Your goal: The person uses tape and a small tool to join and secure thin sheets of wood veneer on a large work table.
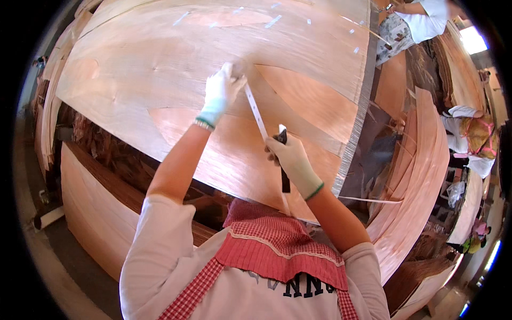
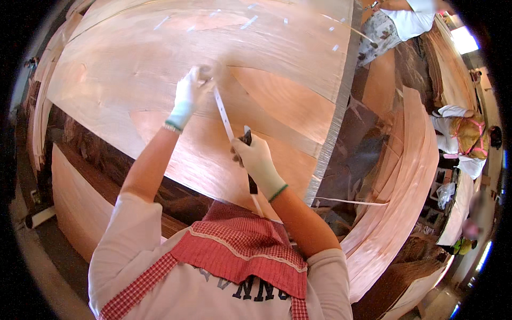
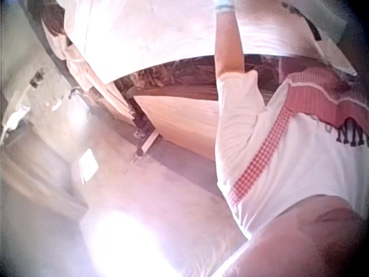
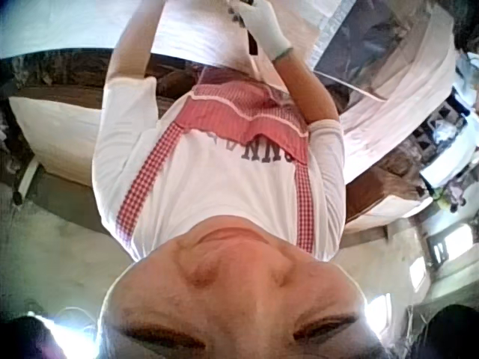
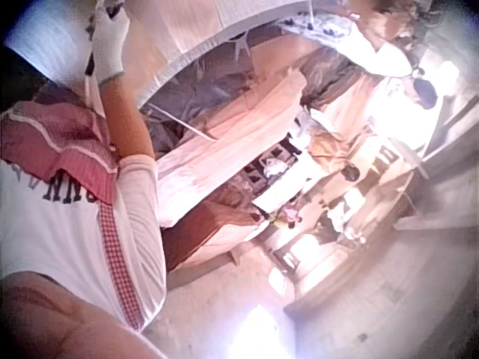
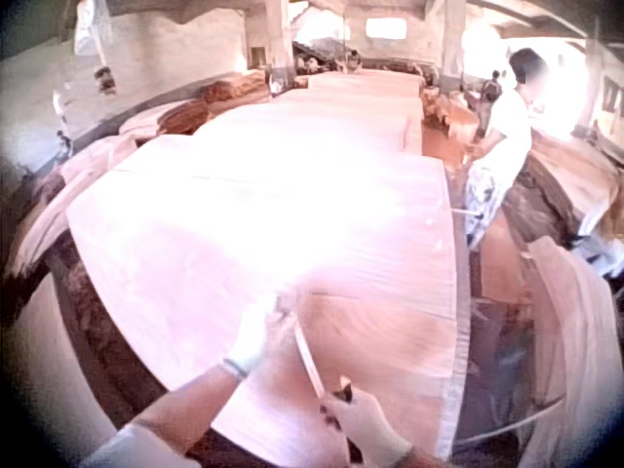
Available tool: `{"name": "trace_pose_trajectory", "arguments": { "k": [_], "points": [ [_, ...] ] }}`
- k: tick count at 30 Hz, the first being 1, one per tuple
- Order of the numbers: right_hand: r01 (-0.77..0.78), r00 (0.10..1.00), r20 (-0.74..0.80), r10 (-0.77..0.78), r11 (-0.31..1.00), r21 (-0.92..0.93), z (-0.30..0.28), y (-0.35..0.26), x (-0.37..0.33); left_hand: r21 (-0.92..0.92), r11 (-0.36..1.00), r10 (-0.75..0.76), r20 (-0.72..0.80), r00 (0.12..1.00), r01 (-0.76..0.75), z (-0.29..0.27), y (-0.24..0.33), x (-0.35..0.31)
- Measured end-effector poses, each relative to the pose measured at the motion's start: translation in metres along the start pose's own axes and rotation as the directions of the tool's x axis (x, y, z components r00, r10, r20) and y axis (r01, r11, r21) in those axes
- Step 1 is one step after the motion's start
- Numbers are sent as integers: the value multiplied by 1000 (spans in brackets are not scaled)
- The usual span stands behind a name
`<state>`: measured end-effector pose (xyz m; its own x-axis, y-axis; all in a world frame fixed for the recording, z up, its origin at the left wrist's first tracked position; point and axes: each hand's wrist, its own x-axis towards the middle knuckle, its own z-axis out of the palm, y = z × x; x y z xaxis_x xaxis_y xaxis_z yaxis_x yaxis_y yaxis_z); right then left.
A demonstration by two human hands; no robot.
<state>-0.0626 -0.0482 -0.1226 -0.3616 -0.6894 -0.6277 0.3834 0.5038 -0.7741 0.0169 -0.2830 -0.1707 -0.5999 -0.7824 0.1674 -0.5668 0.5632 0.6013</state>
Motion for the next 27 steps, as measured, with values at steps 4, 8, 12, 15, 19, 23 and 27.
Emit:
{"name": "trace_pose_trajectory", "arguments": {
  "k": [4, 8, 12, 15, 19, 23, 27],
  "points": [
    [-32, 993, -110, 48, 989, 143, 28, 7, 82, 200, 960, 183, 75, 980, -195, 33, -12, 79],
    [-76, 967, -230, 109, 986, 149, 36, 15, 122, 184, 955, 212, 127, 969, -233, 76, -42, 105],
    [32, 933, -354, -65, 994, -100, 31, 23, 131, 278, 886, 384, 10, 923, -372, 93, -50, 89],
    [135, 876, -328, -355, 832, -539, 2, 27, 134, 288, 874, 403, 23, 915, -392, 95, -57, 77],
    [6, 945, -322, -47, 992, -127, -22, -1, 93, 406, 853, 325, 78, 942, -328, 95, -30, 71],
    [-22, 973, -226, 43, 995, 92, -2, 13, 76, 284, 880, 403, -25, 915, -380, 103, -34, 70],
    [-44, 983, -175, 64, 993, 112, 4, 9, 78, 28, 920, 392, -68, 918, -391, 65, -35, 73]
  ]
}}
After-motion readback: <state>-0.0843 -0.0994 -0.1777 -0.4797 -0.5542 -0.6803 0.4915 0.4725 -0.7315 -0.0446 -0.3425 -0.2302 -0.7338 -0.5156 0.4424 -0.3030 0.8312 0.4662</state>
